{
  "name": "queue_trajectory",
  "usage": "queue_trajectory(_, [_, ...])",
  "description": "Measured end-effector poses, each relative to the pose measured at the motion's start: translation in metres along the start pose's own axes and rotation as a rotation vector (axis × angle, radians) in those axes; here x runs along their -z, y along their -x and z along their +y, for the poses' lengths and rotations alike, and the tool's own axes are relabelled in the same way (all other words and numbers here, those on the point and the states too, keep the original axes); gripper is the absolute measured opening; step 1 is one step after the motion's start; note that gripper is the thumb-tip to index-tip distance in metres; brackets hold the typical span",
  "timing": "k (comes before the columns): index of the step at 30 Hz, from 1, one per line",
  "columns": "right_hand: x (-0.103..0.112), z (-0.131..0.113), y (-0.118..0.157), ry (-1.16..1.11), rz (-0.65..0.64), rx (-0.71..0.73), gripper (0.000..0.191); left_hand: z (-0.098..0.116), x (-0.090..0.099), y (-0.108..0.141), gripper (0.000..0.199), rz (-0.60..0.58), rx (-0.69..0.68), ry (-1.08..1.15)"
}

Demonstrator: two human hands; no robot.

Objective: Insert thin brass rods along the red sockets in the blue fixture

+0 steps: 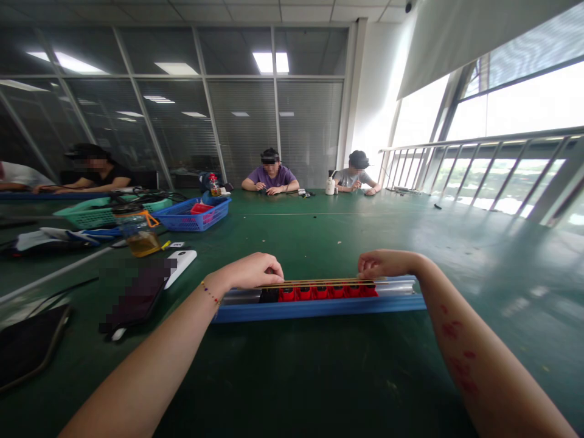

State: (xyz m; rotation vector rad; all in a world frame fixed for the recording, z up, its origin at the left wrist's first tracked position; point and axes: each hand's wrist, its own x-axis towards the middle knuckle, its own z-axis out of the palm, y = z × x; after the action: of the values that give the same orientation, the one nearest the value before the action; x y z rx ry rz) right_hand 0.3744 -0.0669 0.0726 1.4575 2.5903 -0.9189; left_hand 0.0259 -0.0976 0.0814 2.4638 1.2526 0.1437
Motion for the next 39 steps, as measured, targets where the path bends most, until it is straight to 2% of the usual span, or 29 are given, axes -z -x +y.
queue_trajectory(4, [0.002, -0.009, 0.003, 0.055, 0.012, 0.015, 0.047, 0.005, -0.003, -0.001, 0.024, 0.022, -0.035, -0.06])
queue_trajectory(7, [0.004, -0.027, 0.012, 0.165, 0.157, 0.063, 0.042, 0.006, -0.001, 0.002, 0.024, 0.068, -0.033, -0.095])
queue_trajectory(10, [0.006, -0.045, 0.025, 0.257, 0.269, 0.136, 0.03, 0.005, 0.008, 0.009, 0.024, 0.181, -0.042, -0.165])
queue_trajectory(15, [0.006, -0.051, 0.034, 0.292, 0.209, 0.119, 0.024, -0.013, 0.027, 0.016, 0.024, 0.371, 0.023, -0.311])
queue_trajectory(18, [0.003, -0.049, 0.027, 0.34, 0.182, 0.116, 0.026, -0.035, 0.024, 0.008, 0.023, 0.412, 0.107, -0.355])
queue_trajectory(23, [-0.004, -0.047, 0.013, 0.361, 0.124, 0.11, 0.028, -0.07, -0.007, -0.017, 0.018, 0.346, 0.191, -0.335])
queue_trajectory(28, [-0.006, -0.04, 0.006, 0.356, 0.124, 0.09, 0.025, -0.086, -0.034, -0.031, 0.014, 0.289, 0.231, -0.304])
queue_trajectory(35, [-0.008, -0.044, 0.006, 0.414, 0.137, 0.117, 0.019, -0.093, -0.044, -0.035, 0.017, 0.244, 0.202, -0.288])
queue_trajectory(39, [0.001, -0.042, 0.019, 0.411, 0.252, 0.114, 0.017, -0.097, -0.046, -0.035, 0.017, 0.248, 0.196, -0.281])
